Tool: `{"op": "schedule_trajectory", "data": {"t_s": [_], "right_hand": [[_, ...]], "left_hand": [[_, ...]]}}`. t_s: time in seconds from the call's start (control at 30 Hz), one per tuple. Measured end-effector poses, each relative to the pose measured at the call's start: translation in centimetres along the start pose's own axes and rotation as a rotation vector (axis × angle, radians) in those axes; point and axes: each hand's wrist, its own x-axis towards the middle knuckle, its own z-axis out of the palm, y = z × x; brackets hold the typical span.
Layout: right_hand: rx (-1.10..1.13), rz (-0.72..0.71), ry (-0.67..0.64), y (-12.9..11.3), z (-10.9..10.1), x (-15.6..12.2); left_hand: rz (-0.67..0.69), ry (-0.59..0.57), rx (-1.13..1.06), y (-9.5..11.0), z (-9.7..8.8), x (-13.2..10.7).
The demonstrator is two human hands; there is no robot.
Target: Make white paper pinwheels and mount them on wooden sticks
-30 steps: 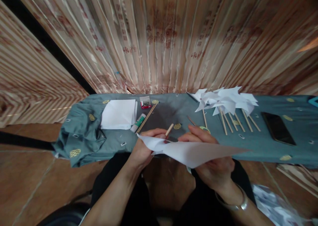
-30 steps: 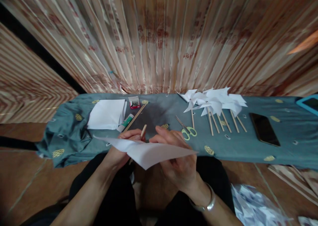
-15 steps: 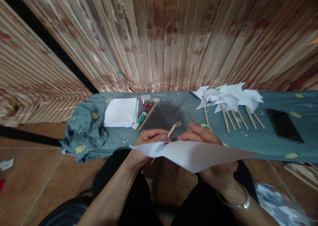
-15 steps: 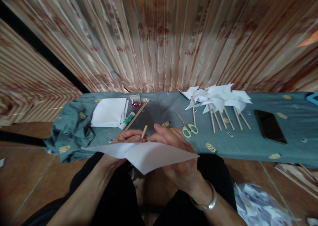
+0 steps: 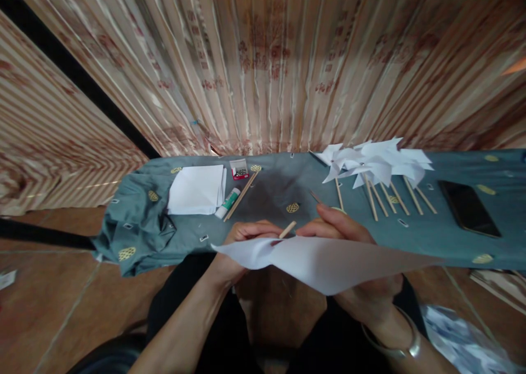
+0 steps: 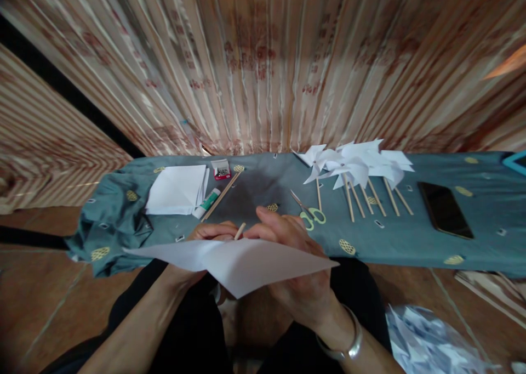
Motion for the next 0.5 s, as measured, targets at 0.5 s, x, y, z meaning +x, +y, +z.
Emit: {"op": "schedule_trajectory", "data": {"t_s": [0.5], "right_hand": [[0.038,0.04,-0.012,0.68,0.07,-0.35]], "left_hand": [[0.035,-0.06,-0.015,-0.22,-0.41,-0.07]]}}
